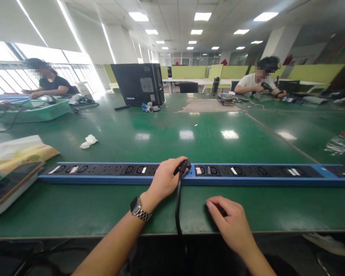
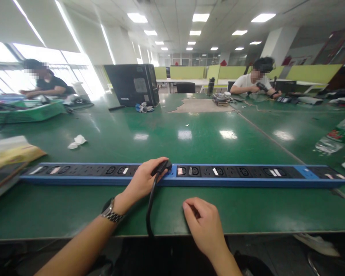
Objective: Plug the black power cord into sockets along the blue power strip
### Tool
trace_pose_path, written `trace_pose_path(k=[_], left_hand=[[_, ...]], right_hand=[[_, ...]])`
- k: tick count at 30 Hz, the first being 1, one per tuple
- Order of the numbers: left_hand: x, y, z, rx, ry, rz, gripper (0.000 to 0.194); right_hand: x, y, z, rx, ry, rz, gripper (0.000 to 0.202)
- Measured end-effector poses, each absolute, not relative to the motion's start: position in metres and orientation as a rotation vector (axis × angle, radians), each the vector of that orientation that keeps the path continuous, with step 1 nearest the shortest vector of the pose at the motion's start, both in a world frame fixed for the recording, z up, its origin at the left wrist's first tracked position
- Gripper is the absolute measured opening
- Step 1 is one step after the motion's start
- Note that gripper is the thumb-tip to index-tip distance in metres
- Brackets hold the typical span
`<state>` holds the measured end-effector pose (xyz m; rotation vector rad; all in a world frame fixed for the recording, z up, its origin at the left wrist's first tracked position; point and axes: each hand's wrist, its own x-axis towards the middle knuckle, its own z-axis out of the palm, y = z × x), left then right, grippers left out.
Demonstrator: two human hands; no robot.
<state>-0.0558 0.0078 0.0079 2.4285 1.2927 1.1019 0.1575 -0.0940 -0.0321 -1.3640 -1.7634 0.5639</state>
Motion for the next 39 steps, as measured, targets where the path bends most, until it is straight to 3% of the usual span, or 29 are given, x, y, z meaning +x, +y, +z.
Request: trace_pose_path(k=[8,25,32,39], left_hand=[[-0.049,0.006,0.002,2.542,1.27,0.981,0.03],[-0.049,0.004,-0.004,2.549,1.284,1.058,0.033],[-0.032,0.001,0.006,2.235,1.184,1.411,0.031],[0.046,0.008,0.012,2.443,1.128,1.006,0.031]], right_hand=[[0.155,-0.094,-0.033,-1.381,-1.786,0.564,0.026],[0.156,-0.093,-0.037,-1.342,-1.763,0.55,0.025],[0.152,-0.093,-0.037,-1.334,-1.759,0.512,0.026],[0.164,-0.101,-0.048,-1.318,-1.371,0.382,0.044]])
